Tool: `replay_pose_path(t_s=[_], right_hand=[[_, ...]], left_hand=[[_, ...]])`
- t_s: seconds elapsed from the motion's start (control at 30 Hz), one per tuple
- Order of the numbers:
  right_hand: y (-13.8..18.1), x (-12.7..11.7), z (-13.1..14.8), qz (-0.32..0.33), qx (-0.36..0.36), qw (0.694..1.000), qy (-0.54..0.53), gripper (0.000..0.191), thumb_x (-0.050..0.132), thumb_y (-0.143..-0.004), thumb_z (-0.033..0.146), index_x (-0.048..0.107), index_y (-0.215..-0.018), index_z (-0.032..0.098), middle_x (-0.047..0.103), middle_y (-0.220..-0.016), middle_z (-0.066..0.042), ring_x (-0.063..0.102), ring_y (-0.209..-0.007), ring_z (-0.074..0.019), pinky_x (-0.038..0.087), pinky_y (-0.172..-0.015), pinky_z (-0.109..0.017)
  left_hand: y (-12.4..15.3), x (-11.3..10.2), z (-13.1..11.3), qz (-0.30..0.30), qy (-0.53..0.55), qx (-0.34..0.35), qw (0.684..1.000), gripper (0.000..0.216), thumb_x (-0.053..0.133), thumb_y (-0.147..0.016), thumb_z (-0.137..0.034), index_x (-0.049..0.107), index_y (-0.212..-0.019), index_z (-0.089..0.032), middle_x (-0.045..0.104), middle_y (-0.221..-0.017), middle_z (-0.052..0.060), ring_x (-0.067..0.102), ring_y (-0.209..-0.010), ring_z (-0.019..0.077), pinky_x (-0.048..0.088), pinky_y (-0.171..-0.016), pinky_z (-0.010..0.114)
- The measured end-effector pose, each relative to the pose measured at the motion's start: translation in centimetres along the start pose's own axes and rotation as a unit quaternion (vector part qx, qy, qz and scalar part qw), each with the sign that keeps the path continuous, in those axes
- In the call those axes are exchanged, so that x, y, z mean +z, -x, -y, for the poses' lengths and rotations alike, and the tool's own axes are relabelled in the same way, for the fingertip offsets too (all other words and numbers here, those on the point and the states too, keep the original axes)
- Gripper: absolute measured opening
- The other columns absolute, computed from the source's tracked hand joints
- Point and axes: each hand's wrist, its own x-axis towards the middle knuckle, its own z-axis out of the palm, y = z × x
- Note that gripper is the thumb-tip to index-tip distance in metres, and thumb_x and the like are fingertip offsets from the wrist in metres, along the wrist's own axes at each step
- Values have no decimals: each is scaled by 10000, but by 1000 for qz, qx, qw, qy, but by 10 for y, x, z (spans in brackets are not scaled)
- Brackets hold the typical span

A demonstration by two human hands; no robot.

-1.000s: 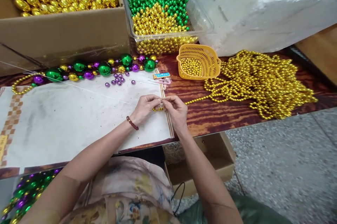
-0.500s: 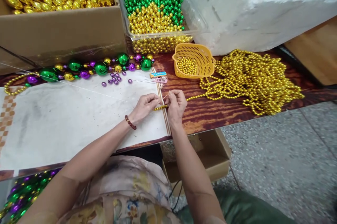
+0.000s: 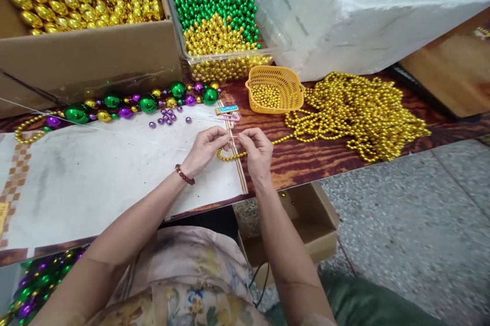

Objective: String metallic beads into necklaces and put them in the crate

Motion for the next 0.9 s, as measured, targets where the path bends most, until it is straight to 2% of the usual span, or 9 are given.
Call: replay_pose_path(t_s=[0.07, 0.13, 0.23, 0.33, 0.47, 0.53, 0.63, 0.77, 0.9], right_hand=[[-1, 5, -1, 32, -2, 999, -33, 183, 666, -866, 394, 606, -886, 223, 644, -838, 6, 626, -788, -141, 523, -763, -287], [-1, 12, -4, 100, -5, 994, -48, 222, 682, -852, 415, 614, -948, 226, 665, -915, -7, 637, -884, -158, 523, -831, -308], [0, 24, -6, 189, -24, 981, -21, 155, 636, -884, 368, 632, -896, 213, 646, -836, 7, 619, -811, -141, 511, -766, -274], [4, 28, -1, 197, -55, 978, 40, 171, 530, -940, 328, 640, -877, 213, 618, -781, 10, 588, -702, -127, 476, -654, -246], [14, 25, 11, 167, -122, 945, 253, 145, 555, -943, 319, 653, -910, 217, 668, -893, -24, 596, -764, -151, 417, -671, -254], [21, 23, 16, 159, -147, 915, 340, 140, 545, -952, 305, 656, -957, 219, 682, -939, -35, 587, -731, -147, 378, -633, -253], [28, 22, 18, 138, -174, 887, 406, 155, 523, -959, 290, 652, -990, 211, 692, -935, -49, 597, -713, -151, 335, -586, -258], [31, 17, 15, 131, -172, 896, 388, 160, 496, -979, 280, 636, -957, 207, 709, -912, -42, 637, -759, -160, 343, -607, -253], [28, 7, 14, 157, -155, 915, 337, 140, 535, -972, 300, 625, -914, 209, 708, -880, -15, 651, -767, -148, 368, -639, -238]], left_hand=[[3, -3, -9, -32, -15, 34, 999, 224, 702, -809, -365, 634, -776, -154, 622, -690, 6, 568, -674, 105, 463, -693, 247], [6, -5, -17, -59, -35, 63, 996, 210, 714, -798, -356, 639, -775, -160, 614, -690, -1, 558, -681, 107, 459, -691, 244], [9, -7, -29, -75, -33, 83, 993, 201, 714, -794, -343, 632, -762, -162, 579, -659, -13, 524, -638, 101, 440, -642, 235], [10, -9, -35, -88, -10, 62, 994, 173, 682, -799, -316, 623, -754, -159, 524, -612, -27, 475, -582, 86, 426, -604, 223], [10, -14, -35, -114, -76, 20, 990, 144, 650, -773, -280, 635, -838, -153, 614, -758, -1, 532, -645, 92, 484, -682, 235], [11, -16, -34, -92, -158, 13, 983, 155, 613, -791, -279, 639, -882, -157, 638, -800, 13, 570, -679, 116, 492, -673, 240], [13, -16, -33, -26, -304, 2, 952, 191, 555, -843, -299, 605, -730, -152, 598, -704, 19, 555, -602, 122, 424, -554, 214], [15, -15, -37, 59, -383, -54, 920, 315, 506, -869, -347, 505, -608, -172, 476, -565, -8, 404, -437, 93, 303, -446, 225], [17, -18, -47, 125, -350, -125, 920, 279, 452, -871, -374, 544, -694, -179, 381, -531, -35, 310, -431, 96, 252, -424, 228]])
